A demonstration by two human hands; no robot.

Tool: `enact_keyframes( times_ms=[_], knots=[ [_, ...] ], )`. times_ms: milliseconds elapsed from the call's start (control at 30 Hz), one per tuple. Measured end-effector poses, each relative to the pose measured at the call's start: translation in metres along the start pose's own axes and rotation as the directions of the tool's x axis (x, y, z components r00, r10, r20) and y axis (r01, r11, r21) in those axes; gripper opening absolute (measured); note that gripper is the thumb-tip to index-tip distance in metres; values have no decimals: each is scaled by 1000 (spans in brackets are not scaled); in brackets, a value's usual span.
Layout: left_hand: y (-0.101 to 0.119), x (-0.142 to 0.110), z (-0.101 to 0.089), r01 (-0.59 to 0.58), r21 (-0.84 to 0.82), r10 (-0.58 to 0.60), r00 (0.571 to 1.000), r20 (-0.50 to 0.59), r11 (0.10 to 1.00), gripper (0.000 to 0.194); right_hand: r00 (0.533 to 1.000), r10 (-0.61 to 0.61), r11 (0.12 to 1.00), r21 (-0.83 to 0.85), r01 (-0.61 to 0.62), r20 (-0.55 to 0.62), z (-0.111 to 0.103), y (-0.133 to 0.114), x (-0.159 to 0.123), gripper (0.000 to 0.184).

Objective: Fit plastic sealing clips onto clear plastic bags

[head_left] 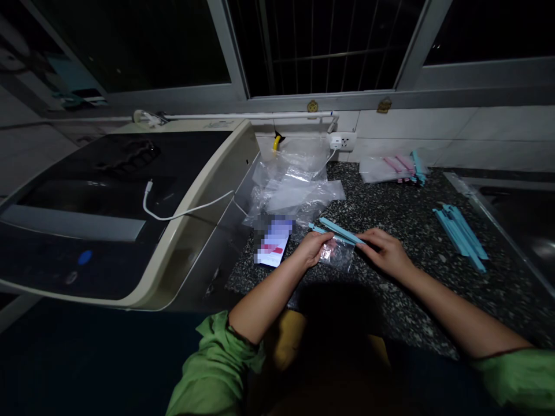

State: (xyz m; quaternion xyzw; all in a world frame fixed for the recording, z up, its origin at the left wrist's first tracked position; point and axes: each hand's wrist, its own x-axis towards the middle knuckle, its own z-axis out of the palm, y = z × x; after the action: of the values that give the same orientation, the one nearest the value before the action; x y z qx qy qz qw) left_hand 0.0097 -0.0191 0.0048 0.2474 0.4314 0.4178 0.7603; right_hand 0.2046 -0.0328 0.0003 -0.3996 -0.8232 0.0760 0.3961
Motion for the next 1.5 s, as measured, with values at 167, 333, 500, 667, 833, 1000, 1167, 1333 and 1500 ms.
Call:
enact_keyframes(
  times_ms=[167,333,500,667,833,1000,1167,1333,1500],
  knots=[
    [-2,2,-2,-2,27,1,1000,16,1000,18,1000,-2,1000,2,2,28,1,2,-1,18],
    [-1,0,0,-15,36,15,1000,10,999,19,999,-3,1000,7,3,34,2,2,-1,17],
    [2,-4,2,5,59,-5,1000,8,998,20,999,7,1000,8,-7,41,1,1,0,18],
    [5,-7,3,21,90,-22,1000,9,996,18,999,11,1000,15,-12,42,2,1,0,19],
    [4,-7,2,6,120,-11,999,39,993,15,1000,-5,1000,5,5,30,3,3,-1,19],
    [2,-3,-1,-23,146,12,997,78,989,16,999,-3,1000,-4,4,32,3,4,-2,18],
    [0,-1,-2,-54,156,37,994,105,986,18,999,-9,1000,-15,9,31,3,5,-2,17],
    [1,-2,-2,-68,166,49,992,113,984,18,999,6,1000,-30,-5,52,3,5,-2,20],
    [1,-2,-2,-93,197,75,993,96,976,19,997,19,999,-50,-15,73,3,4,-3,23]
  ],
)
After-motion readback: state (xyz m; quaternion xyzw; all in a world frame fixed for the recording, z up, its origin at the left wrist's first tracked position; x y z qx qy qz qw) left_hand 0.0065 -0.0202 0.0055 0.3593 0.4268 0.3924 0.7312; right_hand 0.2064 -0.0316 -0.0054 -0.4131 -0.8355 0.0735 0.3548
